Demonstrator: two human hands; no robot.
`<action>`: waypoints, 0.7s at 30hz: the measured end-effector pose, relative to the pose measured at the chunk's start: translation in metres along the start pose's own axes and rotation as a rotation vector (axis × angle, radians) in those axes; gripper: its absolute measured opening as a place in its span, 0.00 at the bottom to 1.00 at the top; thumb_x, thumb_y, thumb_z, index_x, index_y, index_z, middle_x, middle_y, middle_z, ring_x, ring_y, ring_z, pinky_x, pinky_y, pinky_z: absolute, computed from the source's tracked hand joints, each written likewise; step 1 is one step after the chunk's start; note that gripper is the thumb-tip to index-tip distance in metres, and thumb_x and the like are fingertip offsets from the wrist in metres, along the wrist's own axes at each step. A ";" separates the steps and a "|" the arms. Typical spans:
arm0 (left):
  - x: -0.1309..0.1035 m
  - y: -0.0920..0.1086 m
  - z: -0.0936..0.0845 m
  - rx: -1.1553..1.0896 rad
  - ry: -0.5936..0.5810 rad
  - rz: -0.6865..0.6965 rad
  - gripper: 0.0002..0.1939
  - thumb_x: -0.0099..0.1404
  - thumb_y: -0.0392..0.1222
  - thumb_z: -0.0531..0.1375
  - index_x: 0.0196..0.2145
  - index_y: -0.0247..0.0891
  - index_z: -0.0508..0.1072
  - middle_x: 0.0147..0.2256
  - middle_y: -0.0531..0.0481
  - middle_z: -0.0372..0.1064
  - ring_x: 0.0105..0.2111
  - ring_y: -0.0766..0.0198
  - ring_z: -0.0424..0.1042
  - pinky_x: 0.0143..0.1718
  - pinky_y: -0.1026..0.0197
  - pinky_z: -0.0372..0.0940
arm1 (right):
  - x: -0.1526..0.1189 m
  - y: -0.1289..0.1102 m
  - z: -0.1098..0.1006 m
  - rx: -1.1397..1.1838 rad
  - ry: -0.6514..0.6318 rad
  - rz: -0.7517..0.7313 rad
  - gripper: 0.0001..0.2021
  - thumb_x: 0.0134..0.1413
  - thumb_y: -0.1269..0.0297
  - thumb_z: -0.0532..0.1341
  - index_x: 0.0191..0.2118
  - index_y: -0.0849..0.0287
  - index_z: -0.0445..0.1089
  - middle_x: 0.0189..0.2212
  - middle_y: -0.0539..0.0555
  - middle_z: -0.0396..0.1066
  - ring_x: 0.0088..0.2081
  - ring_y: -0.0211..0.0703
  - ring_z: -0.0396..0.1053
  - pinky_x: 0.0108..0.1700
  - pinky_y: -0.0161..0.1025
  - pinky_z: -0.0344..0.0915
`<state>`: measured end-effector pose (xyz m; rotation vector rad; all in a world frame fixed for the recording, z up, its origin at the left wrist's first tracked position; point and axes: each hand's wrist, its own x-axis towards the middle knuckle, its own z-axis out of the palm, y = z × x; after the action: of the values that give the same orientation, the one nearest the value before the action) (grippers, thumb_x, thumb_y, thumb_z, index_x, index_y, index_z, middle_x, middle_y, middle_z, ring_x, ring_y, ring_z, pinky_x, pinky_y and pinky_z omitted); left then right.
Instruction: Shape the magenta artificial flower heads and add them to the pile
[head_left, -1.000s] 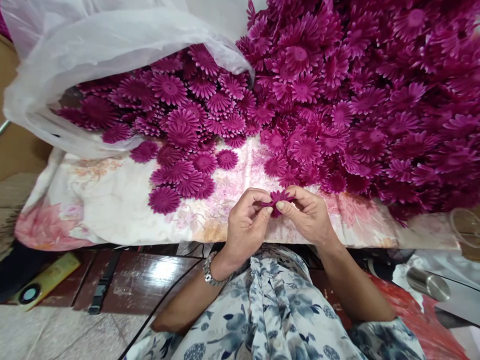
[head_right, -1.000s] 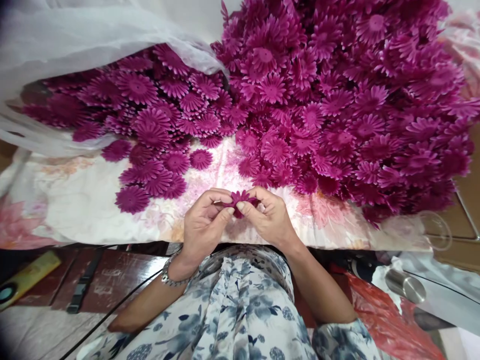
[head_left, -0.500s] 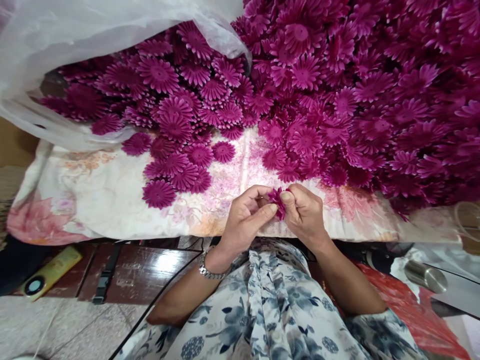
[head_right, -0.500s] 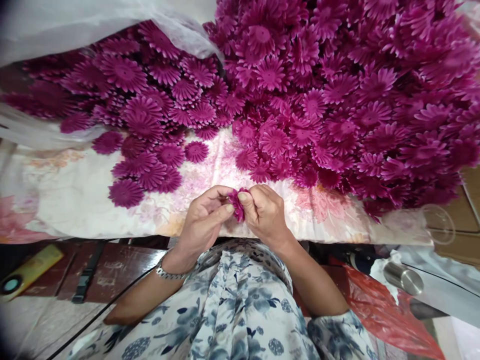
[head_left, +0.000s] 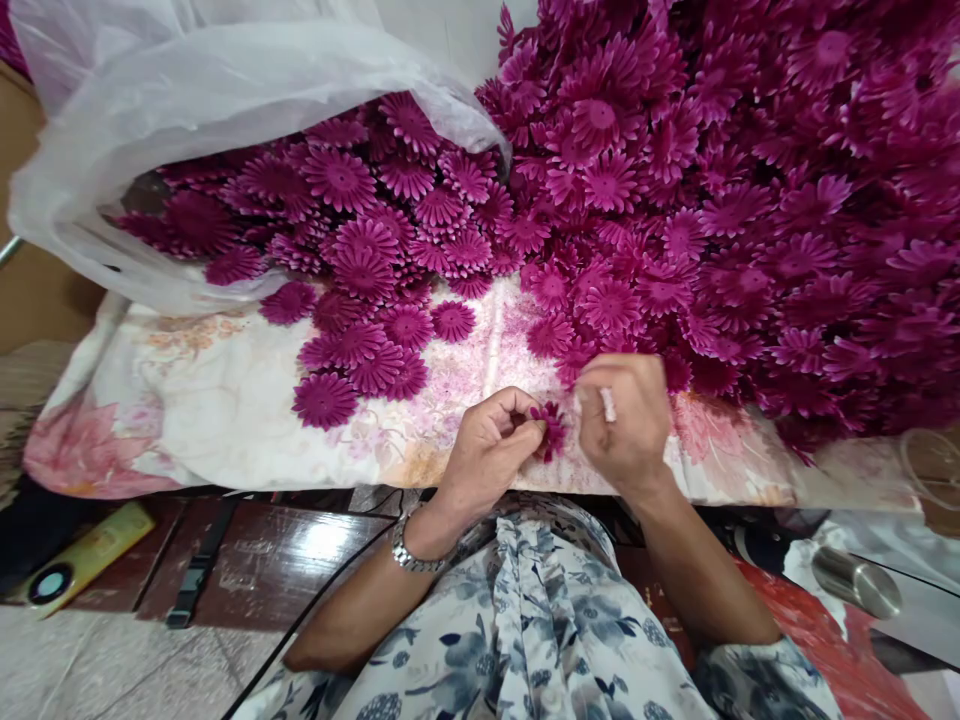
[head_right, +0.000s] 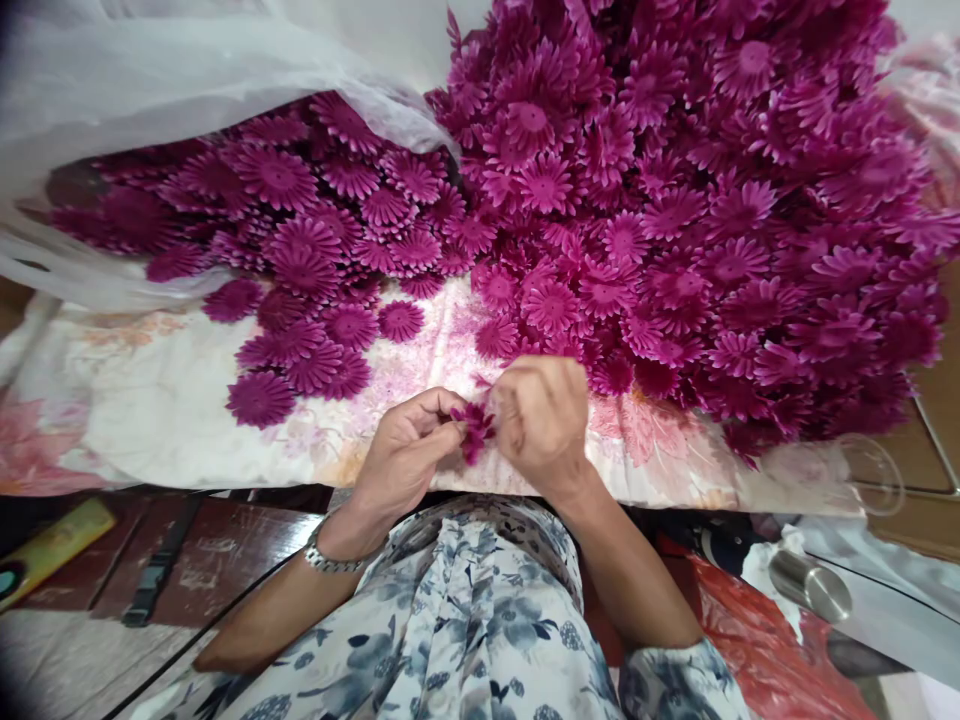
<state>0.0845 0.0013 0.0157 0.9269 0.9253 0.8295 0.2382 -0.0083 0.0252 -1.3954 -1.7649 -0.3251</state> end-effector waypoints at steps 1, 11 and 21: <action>0.000 0.001 -0.001 0.015 0.001 0.004 0.02 0.51 0.32 0.59 0.24 0.36 0.69 0.19 0.56 0.62 0.19 0.73 0.60 0.21 0.69 0.56 | 0.007 0.008 -0.002 -0.065 0.078 -0.003 0.06 0.56 0.73 0.54 0.31 0.56 0.63 0.28 0.54 0.68 0.33 0.43 0.65 0.35 0.42 0.61; 0.005 0.007 -0.001 -0.255 0.136 0.039 0.09 0.44 0.39 0.69 0.23 0.34 0.74 0.21 0.53 0.69 0.21 0.72 0.64 0.24 0.67 0.60 | 0.021 0.005 -0.018 0.038 -0.135 -0.034 0.04 0.55 0.67 0.59 0.37 0.56 0.70 0.31 0.53 0.72 0.35 0.42 0.66 0.37 0.41 0.61; 0.004 -0.006 -0.007 -0.111 0.028 0.246 0.02 0.51 0.39 0.66 0.25 0.40 0.77 0.26 0.51 0.68 0.27 0.68 0.66 0.28 0.66 0.62 | -0.005 -0.009 -0.005 0.523 -0.474 0.288 0.14 0.50 0.60 0.64 0.41 0.59 0.67 0.37 0.55 0.70 0.39 0.41 0.67 0.41 0.40 0.64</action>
<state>0.0808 0.0042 0.0075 0.9458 0.7903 1.0951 0.2328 -0.0180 0.0269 -1.3701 -1.7961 0.6298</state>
